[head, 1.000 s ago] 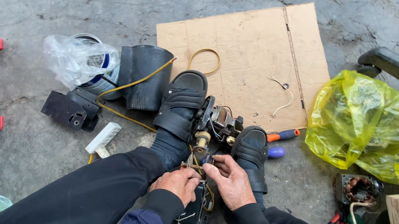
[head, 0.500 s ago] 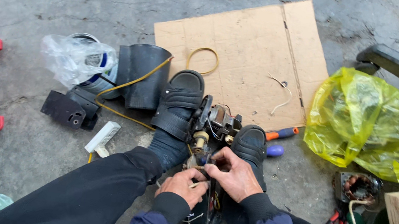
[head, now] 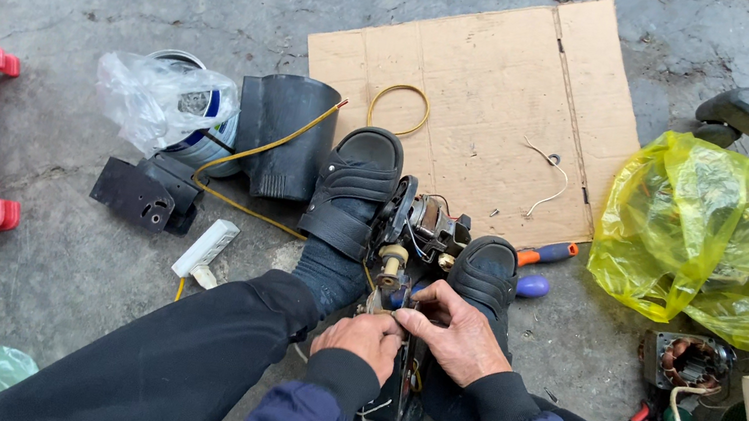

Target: The person sits on the ground and uses a screwdriver to work on a disassembled electrical motor or appliance. They manipulate the internal components and wires of the device, occasionally adjusting the position of the motor housing and the attached power cord.

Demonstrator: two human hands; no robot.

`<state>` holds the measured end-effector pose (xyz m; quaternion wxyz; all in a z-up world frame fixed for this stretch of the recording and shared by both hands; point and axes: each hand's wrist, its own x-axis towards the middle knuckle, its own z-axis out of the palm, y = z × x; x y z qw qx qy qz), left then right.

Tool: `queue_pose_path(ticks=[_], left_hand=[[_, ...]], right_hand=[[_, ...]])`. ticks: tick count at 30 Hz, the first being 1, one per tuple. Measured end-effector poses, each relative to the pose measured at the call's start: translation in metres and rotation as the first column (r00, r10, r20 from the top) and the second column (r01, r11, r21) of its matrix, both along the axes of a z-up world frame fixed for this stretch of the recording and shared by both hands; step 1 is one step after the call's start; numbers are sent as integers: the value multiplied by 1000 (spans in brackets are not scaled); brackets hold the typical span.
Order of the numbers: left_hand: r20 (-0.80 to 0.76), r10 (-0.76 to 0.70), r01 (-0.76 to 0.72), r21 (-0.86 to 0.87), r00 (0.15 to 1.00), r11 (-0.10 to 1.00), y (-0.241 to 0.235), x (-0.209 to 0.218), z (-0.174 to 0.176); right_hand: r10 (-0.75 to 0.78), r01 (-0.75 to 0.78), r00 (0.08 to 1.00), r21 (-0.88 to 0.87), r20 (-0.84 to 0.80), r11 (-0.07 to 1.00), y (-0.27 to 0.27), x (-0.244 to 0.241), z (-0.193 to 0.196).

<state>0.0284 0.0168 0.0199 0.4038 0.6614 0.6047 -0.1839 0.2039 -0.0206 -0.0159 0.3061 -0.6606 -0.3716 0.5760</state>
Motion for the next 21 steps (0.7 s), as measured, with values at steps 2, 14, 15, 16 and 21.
queue_pose_path(ticks=[2,14,15,16,21], left_hand=[[-12,-34,34,2,999,999,5,2,-3],[33,26,-26,-13,999,1000,-23,3,7],[43,48,-49,22,998,999,-27,3,2],[43,48,-49,24,998,998,-31,3,1],[169,-22,-28,292,985,956,-56,-8,-20]], right_hand=[[14,-13,1000,-14,26,1000,0,0,5],[13,0,990,-90,143,996,1,-6,30],[2,9,992,-87,125,996,1,-5,31],[2,8,992,-84,125,996,2,-5,30],[1,14,987,-90,161,996,5,-6,33]])
